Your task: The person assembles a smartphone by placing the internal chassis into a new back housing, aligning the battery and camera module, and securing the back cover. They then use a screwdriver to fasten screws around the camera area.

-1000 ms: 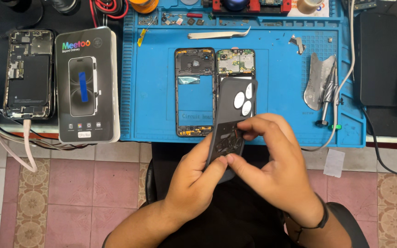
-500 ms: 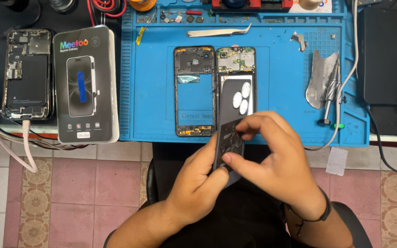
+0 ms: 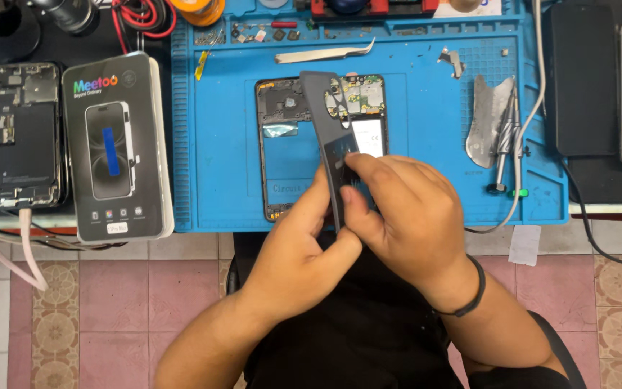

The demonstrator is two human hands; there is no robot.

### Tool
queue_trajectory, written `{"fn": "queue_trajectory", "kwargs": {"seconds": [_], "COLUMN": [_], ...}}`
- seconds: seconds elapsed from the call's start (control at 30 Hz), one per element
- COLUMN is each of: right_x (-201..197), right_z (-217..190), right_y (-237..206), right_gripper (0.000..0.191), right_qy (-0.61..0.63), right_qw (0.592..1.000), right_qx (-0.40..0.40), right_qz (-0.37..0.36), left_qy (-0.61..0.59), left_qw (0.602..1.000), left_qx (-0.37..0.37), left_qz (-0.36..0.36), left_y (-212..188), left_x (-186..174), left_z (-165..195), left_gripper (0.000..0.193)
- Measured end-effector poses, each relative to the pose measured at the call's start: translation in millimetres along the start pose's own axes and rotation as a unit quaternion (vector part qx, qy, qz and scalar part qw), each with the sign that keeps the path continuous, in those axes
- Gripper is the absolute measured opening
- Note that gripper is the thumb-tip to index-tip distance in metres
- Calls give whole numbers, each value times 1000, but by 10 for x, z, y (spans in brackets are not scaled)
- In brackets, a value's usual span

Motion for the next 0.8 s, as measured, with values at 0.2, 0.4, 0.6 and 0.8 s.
{"fn": "queue_trajectory", "kwargs": {"seconds": [0.2,0.4,0.6,0.8], "right_x": [-32,-34,-22,-30], "right_z": [159,325,417,466], "right_y": [43,-39,-64,-65], "right_gripper": [23,18,14,15], "right_qy": [-33,-36,-28,-8], "right_qw": [998,994,991,989], "right_qx": [30,72,100,119], "right_qz": [47,77,83,88], "left_qy": [79,59,28,-17], "left_qw": [996,997,999,999], "left_qx": [-48,0,-24,-27], "left_qz": [-15,-40,-34,-38], "left_y": [246,326,347,365], "left_x": [37,164,188,230], "left_z": [-49,-81,-173,-171], "left_gripper": [75,75,75,74]}}
Point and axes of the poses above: each hand's wrist, its own y-axis towards the middle knuckle, its own x-axis out of the palm, z = x × y, the point moved 9 cm from there along y, towards the middle knuckle, and after that the axes turned 4 degrees about x, right-handed, at the moved point
